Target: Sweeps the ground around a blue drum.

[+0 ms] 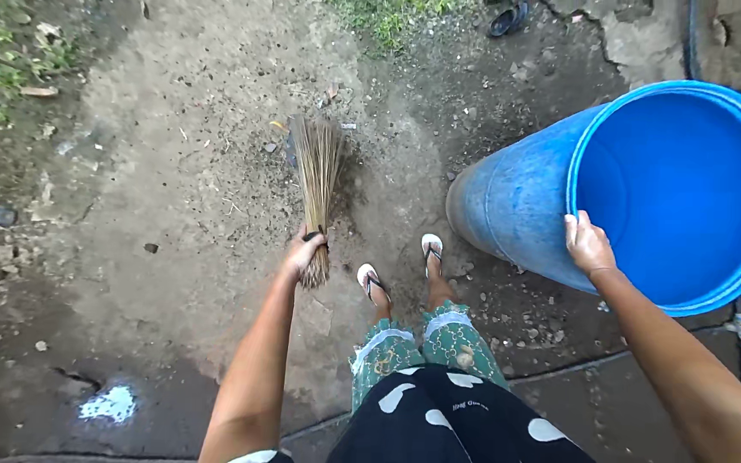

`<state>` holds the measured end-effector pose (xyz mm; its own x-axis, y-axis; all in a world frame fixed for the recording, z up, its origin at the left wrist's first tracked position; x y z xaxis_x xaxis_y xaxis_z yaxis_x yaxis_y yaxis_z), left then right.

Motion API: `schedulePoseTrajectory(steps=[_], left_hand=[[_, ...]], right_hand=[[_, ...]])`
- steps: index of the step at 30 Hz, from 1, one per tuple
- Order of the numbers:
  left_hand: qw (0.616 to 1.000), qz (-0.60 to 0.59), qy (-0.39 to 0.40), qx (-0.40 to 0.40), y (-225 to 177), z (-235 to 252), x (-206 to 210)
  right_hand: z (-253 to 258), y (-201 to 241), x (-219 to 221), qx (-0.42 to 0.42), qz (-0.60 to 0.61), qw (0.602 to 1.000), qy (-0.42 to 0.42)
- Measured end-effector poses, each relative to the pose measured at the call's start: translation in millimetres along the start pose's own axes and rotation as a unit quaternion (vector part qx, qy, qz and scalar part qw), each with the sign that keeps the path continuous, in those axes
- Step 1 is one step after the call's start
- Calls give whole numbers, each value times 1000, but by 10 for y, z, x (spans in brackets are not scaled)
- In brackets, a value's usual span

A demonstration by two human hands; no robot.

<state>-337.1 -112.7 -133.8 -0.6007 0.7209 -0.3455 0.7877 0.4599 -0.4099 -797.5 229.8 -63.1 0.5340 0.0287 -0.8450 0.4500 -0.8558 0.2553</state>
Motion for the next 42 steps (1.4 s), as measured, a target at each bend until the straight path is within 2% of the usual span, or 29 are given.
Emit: schedulePoseTrajectory(steps=[3,5,7,8,9,11,13,16,17,19,21,22,24,27,30,32,33,35,37,39,42], left_hand=[[995,89,-29,-22,987,-438,9],[994,45,-11,-96,1565,-1117,132],[979,-102,14,-177,2031,-1874,432],[957,-202,12,-207,2254,-2180,661],[924,-301,9,-237,2435,-2402,913],[858,-433,2,-275,2644,-2469,1445],[804,-507,-32,-309,2502,-2160,1860],[761,-546,-111,-333,1842,-1407,2141],[762,-551,-105,-323,1504,-1159,2204],[773,-566,-44,-283,782,-771,2302],[792,-561,26,-237,182,-658,2326],[798,-560,46,-217,24,-695,2297],[805,-560,59,-187,79,-915,2235],[818,-542,61,-184,905,-1691,2205],[811,-520,46,-265,1756,-2730,2263],[796,-510,23,-326,2007,-3092,2404],[777,-523,2,-350,2046,-3113,2514],[727,-569,-34,-383,1984,-2828,2753],[694,-619,-48,-365,1641,-2274,2892],[694,-645,-26,-319,1035,-1682,2942],[719,-647,90,-235,100,-1210,2869]], right_hand=[[-21,-9,4,-28,-5,1000,-3],[-30,55,-26,-37,-4,999,-4],[-63,134,-61,-25,-5,1000,6],[-75,157,-69,-21,-7,1000,9],[-85,168,-65,-18,-9,1000,11],[-78,190,-69,-21,-14,1000,7],[-69,184,-71,-25,-23,999,1],[-77,180,-61,-44,-11,999,-4],[-70,171,-64,-57,-8,998,-7],[-33,151,-77,-102,5,995,-20],[62,184,-137,-164,57,984,-37],[123,245,-175,-191,81,977,-59],[243,392,-242,-215,89,967,-100],[406,515,-239,-211,64,969,-109],[469,542,-194,-195,63,973,-107],[470,551,-187,-186,58,975,-108],[471,552,-189,-184,55,976,-107],[472,560,-191,-182,48,976,-108],[479,549,-192,-194,39,974,-114],[486,531,-186,-202,31,972,-116],[466,543,-196,-201,24,972,-119]])
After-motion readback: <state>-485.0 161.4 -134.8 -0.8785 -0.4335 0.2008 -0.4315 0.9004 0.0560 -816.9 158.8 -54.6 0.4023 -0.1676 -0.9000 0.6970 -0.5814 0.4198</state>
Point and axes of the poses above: each hand's wrist, its own z-axis towards the middle knuckle, its own x-axis out of the palm, y = z × x, the point moved 4 cm from there along z, towards the middle knuckle, and after that the axes turned 7 degrees about z, right-handed, at the moved point
